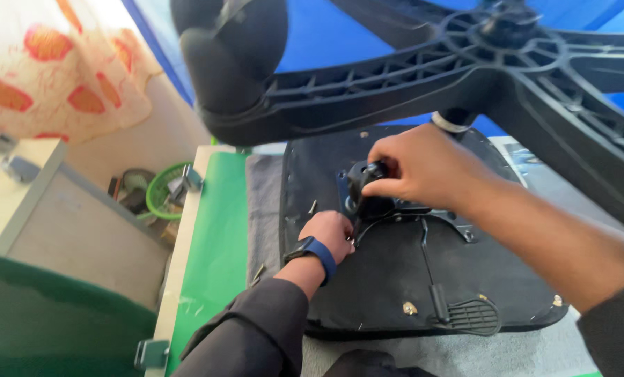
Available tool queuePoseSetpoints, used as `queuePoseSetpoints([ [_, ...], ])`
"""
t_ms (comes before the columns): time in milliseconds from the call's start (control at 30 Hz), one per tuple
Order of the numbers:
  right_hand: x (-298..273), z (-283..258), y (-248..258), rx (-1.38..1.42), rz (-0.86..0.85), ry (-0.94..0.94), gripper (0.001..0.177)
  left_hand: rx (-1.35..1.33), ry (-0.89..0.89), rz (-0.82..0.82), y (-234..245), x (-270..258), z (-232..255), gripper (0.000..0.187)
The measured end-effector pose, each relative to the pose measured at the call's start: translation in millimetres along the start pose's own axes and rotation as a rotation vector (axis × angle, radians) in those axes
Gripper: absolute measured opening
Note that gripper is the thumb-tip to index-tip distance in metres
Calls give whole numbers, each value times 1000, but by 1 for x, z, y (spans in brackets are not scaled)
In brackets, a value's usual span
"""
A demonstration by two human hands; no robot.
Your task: The person uses a screwdriver to remove screws from the underside of a black office chair seat, then places the five-star base with gas lift onto the seat and begins fastening it with screws.
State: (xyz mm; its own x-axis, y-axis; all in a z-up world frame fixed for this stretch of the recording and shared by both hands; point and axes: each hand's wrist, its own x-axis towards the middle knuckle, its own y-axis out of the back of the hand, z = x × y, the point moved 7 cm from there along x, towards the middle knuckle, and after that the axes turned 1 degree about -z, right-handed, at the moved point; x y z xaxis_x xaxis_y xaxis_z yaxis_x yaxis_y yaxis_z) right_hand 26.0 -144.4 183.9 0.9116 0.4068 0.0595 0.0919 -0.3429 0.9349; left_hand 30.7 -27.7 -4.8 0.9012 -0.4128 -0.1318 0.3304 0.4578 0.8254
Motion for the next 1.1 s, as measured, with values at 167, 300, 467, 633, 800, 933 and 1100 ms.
queuePoseSetpoints([
  [167,-10,18,5,40,75,-116,39,-31,-67,207,-7,-3,-8,12],
  [300,-16,36,7,195,146,-130,34,-101,86,92,-10,6,-20,13],
  [467,-20,53,8,343,180,-187,31,72,17,222,17,-13,-36,8],
  [633,-25,48,1,387,200,-165,27,298,132,557,59,-64,-89,26],
  [800,-23,45,-18,427,171,-213,25,228,438,223,26,-89,-146,30],
  [933,-14,45,-24,504,135,-242,25,47,224,221,14,-100,-157,44],
  [1100,-9,39,-29,565,171,-186,24,-195,276,450,30,-109,-212,33],
])
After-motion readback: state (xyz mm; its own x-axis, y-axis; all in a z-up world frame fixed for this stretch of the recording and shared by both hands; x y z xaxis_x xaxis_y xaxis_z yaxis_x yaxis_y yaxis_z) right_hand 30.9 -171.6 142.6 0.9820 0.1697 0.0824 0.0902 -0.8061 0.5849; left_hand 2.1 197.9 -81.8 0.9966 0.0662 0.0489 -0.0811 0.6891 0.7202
